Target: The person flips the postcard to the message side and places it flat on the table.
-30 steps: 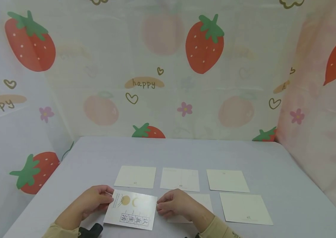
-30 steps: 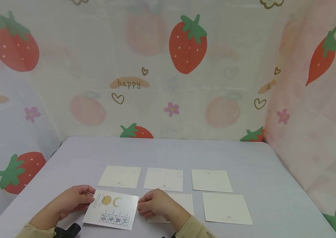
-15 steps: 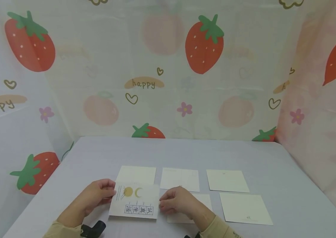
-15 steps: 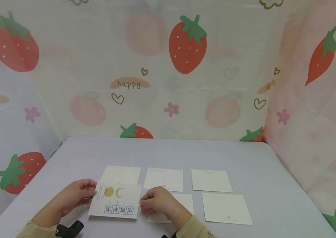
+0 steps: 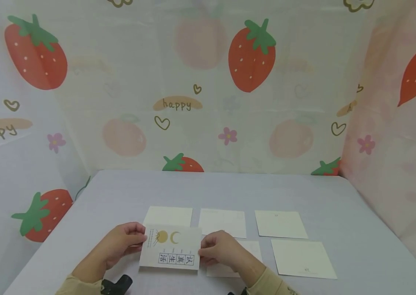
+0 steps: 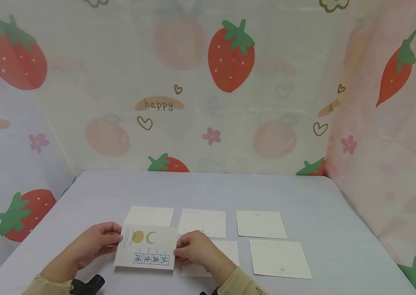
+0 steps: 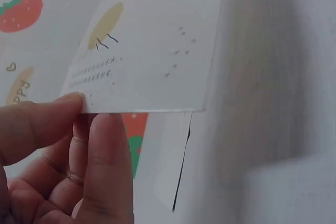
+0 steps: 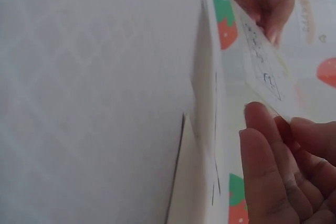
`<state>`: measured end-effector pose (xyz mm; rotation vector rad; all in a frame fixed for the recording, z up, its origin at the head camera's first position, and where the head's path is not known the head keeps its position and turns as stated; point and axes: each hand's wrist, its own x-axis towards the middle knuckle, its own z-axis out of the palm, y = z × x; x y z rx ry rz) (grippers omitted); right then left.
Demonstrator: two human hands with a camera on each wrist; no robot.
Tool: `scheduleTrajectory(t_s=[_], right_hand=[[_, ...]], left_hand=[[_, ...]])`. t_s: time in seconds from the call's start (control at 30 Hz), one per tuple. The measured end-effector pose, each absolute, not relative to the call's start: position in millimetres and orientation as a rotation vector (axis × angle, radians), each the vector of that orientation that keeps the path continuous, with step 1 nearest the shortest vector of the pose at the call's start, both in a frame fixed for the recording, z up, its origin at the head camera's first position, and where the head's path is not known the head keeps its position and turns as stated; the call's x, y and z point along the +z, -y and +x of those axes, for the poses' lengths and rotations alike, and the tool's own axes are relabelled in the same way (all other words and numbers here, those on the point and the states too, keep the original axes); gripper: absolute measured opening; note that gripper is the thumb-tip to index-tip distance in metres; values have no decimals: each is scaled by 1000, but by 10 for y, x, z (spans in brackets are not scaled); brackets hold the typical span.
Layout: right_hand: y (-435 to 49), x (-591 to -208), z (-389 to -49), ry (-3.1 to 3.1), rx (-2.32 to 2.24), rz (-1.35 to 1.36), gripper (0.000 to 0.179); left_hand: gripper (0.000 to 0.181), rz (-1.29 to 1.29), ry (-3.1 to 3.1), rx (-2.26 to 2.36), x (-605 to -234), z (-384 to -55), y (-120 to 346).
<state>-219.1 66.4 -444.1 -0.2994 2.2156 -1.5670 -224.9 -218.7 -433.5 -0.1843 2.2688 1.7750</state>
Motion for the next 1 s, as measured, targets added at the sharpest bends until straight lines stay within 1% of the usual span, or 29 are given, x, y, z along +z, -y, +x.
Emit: scheduleTrajectory(t_s=[0.27, 0.5, 0.8, 1.0], right_hand=[[-695, -4365, -2238, -2256, -1559, -277, 5], [-722, -4307, -2263, -2310, -1538, -287, 5], [-752, -4293, -2290, -2347, -1528, -293, 4], [-754, -4314, -2302, -2284, -1612, -266, 4]], left_hand=[[25, -186, -2283, 1746, -4333, -2264, 2226], [29, -78, -2234, 1764, -4330, -2263, 2268], [24, -25, -2156, 1773, -4322, -2272, 2284], [22, -13, -2122, 1786, -4308, -2268, 2294]])
